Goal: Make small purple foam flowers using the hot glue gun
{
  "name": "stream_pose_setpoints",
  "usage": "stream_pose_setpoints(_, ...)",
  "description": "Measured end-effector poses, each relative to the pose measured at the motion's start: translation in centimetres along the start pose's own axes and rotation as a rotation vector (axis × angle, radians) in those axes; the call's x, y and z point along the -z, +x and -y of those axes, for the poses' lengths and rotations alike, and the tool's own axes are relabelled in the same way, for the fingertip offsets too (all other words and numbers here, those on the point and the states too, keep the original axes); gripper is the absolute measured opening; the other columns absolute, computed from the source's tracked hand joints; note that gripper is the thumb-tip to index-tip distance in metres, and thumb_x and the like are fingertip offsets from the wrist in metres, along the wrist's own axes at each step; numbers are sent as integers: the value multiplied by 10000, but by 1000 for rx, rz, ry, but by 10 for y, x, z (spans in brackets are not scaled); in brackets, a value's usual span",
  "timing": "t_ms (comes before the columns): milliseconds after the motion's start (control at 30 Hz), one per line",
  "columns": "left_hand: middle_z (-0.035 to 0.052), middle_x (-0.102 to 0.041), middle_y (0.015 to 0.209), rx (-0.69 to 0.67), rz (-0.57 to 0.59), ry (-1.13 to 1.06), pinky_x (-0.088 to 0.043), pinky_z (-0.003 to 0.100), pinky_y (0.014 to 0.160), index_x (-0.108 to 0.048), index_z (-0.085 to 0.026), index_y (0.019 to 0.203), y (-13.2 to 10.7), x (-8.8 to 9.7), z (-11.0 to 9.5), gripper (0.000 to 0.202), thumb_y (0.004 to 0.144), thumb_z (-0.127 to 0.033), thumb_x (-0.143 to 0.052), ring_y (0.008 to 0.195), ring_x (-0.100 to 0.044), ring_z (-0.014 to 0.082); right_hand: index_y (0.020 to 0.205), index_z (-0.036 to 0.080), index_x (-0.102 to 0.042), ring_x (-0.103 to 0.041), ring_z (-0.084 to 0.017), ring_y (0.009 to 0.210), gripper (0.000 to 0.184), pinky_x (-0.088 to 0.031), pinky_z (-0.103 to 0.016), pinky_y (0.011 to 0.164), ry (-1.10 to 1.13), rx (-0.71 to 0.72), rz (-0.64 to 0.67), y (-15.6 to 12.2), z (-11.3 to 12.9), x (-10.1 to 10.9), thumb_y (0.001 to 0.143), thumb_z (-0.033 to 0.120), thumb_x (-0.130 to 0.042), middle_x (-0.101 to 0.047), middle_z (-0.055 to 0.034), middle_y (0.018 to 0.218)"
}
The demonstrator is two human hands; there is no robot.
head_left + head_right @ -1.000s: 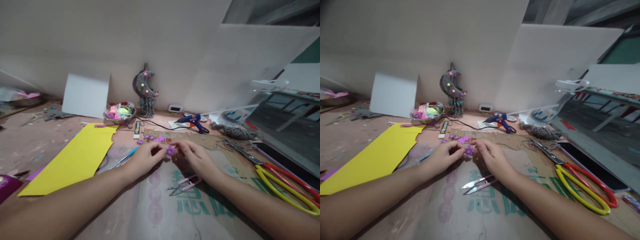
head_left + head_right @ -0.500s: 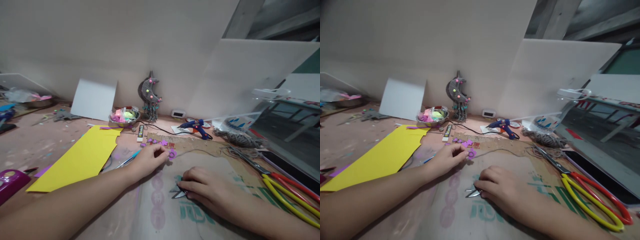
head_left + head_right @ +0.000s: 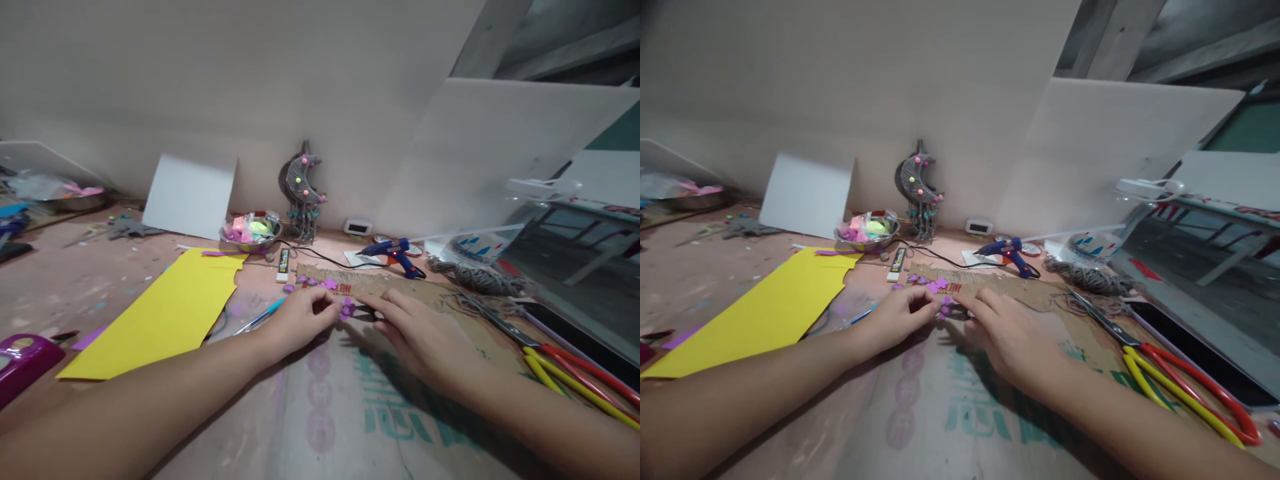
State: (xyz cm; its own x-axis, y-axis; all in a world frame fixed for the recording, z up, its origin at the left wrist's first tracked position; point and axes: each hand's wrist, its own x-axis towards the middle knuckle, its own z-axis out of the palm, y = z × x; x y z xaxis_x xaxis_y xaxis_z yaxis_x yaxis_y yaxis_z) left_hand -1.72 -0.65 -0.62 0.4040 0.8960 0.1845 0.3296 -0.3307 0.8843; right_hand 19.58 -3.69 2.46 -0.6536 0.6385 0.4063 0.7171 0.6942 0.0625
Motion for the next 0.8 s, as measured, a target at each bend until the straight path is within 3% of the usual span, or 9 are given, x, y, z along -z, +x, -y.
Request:
stream_pose_setpoints(233,-18,-567,637,36,-3,-47,-384,198,531,-555,-163,722,-1,0,0,174,790,-308,-487,573,-509,101,1202,150,-495,-529,-169,696,310,-426,-270,606,-129,29,-85,-5,-15,-26,915,225,-408,-567,-51,785)
stream_pose_setpoints(367,-22,-555,620,73,15,-87,-376,189,494,-531,-169,717,-1,-1,1,151,789,-292,-479,534,-500,92,1132,159,-540,-523,-165,678,266,-405,-266,595,-146,31,-72,-7,-16,-25,910,249,-424,-566,-44,770)
stream_pose_setpoints(800,-26,-561,620,53,2,-49,-383,194,513,-522,-178,702,-2,-1,-1,146,790,-287,-477,542,-500,92,1143,136,-526,-540,-178,695,283,-394,-284,606,-161,62,-48,-2,-10,-26,917,259,-407,-587,-63,783)
